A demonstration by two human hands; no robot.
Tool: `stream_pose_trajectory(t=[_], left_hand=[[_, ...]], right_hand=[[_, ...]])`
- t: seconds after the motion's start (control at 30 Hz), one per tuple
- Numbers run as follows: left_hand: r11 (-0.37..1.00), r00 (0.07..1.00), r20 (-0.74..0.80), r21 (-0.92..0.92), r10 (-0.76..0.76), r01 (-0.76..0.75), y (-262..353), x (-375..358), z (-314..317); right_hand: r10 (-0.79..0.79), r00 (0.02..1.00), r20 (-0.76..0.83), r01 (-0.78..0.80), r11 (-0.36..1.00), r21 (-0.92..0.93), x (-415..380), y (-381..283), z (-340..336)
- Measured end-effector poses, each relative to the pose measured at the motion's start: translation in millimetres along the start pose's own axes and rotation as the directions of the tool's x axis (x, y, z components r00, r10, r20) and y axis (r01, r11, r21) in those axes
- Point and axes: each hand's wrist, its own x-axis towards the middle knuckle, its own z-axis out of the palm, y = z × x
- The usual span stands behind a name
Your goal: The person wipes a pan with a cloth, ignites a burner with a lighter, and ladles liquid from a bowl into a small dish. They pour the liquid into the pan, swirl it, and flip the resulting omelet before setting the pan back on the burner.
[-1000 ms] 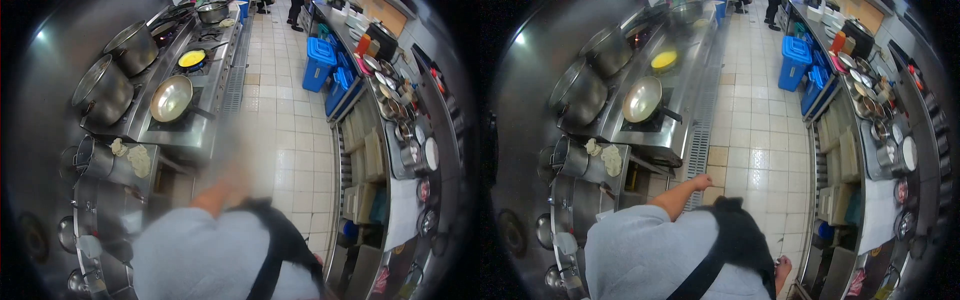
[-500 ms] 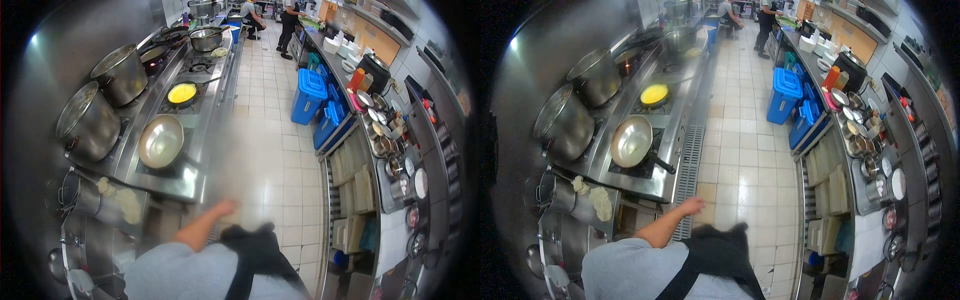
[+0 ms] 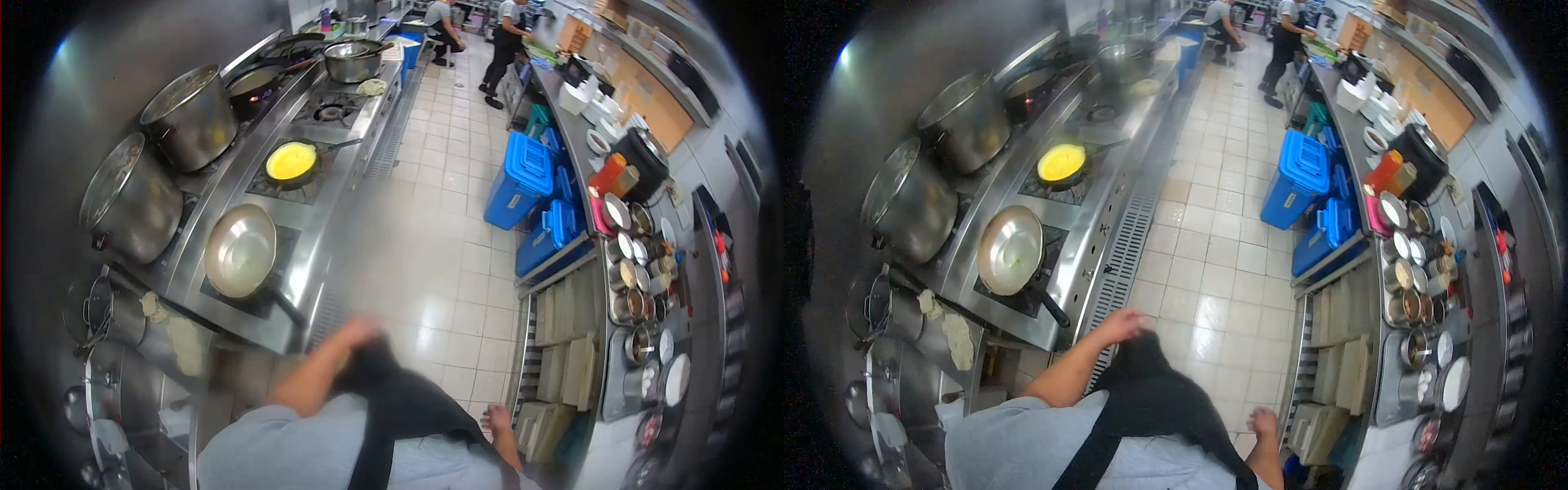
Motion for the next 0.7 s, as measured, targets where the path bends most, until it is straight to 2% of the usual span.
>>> stream_pose_trajectory(t=[0.03, 0.07, 0.13, 0.17, 0.23, 0.27, 0.33, 0.37, 0.4, 0.47, 0.5, 0.53, 0.57, 0.6, 0.63, 0.67, 0.7], left_hand=[[0.996, 0.996, -0.020, 0.035, 0.086, -0.086, -5.2, 2.9, -5.6], [0.997, 0.997, -0.036, 0.018, 0.070, -0.070, -6.0, 5.8, -10.2], [0.993, 0.996, -0.023, -0.081, -0.084, 0.082, 0.9, 18.7, -23.1], [0.992, 0.995, -0.034, -0.094, -0.092, 0.089, -2.9, 31.5, -26.7], [0.971, 0.993, -0.108, -0.238, -0.046, 0.019, -11.2, 56.7, -31.9], [0.968, 0.992, -0.106, -0.250, -0.063, 0.035, -4.7, 67.5, -35.8], [0.986, 0.989, -0.083, -0.123, -0.122, 0.111, 18.0, 102.5, -46.7], [0.983, 0.996, -0.069, -0.179, -0.060, 0.047, 9.0, 130.2, -50.2], [0.982, 0.995, -0.073, -0.182, -0.066, 0.052, 19.1, 146.8, -55.5], [0.982, 0.963, -0.197, 0.076, 0.183, -0.171, 49.9, 187.8, -71.5], [0.950, 0.949, -0.153, 0.199, 0.274, -0.243, 48.3, 216.6, -82.3], [0.896, 0.930, -0.090, 0.316, 0.357, -0.314, 46.1, 244.5, -93.3], [0.897, 0.933, -0.086, 0.316, 0.351, -0.308, 65.3, 257.2, -103.6], [0.924, 0.930, -0.133, 0.227, 0.343, -0.308, 97.3, 265.6, -114.1], [0.941, 0.926, -0.180, 0.135, 0.331, -0.310, 129.8, 273.7, -124.9], [0.942, 0.928, -0.178, 0.136, 0.327, -0.306, 161.1, 281.6, -133.9], [0.975, 0.963, -0.164, -0.026, 0.212, -0.219, 190.7, 289.1, -141.8]], right_hand=[[-0.035, 0.999, 0.016, 0.035, 0.999, -0.007, 10.4, -33.2, 1.8], [-0.070, 0.997, 0.033, 0.070, 0.997, -0.013, 20.2, -63.9, 4.6], [-0.090, 0.995, 0.047, 0.092, 0.995, -0.045, 37.2, -115.1, 15.1], [-0.110, 0.993, 0.048, 0.112, 0.992, -0.050, 45.9, -135.1, 21.5], [-0.092, 0.993, 0.076, 0.098, 0.992, -0.075, 64.4, -163.7, 32.1], [-0.071, 0.993, 0.092, 0.079, 0.993, -0.087, 70.4, -171.9, 34.6], [-0.050, 0.993, 0.110, 0.061, 0.993, -0.101, 89.8, -183.5, 34.2], [-0.041, 0.992, 0.121, 0.054, 0.993, -0.105, 103.0, -179.7, 32.4], [-0.031, 0.991, 0.130, 0.044, 0.994, -0.097, 125.3, -164.6, 28.9], [-0.040, 0.979, 0.198, 0.062, 0.993, -0.104, 174.8, -131.0, 19.8], [-0.253, 0.877, 0.409, 0.321, 0.941, -0.105, 213.9, -93.8, 1.7], [-0.462, 0.657, 0.596, 0.566, 0.825, 0.015, 250.7, -60.1, -15.0], [-0.598, 0.391, 0.699, 0.692, 0.692, 0.205, 283.6, -31.5, -29.5], [-0.275, 0.853, 0.444, 0.417, 0.870, -0.262, 246.7, -78.4, -11.0], [-0.145, 0.933, 0.329, 0.262, 0.900, -0.348, 237.2, -105.4, -2.2], [-0.079, 0.961, 0.265, 0.180, 0.908, -0.379, 234.4, -126.6, 3.0], [-0.053, 0.969, 0.242, 0.148, 0.908, -0.393, 235.1, -145.1, 6.7]])
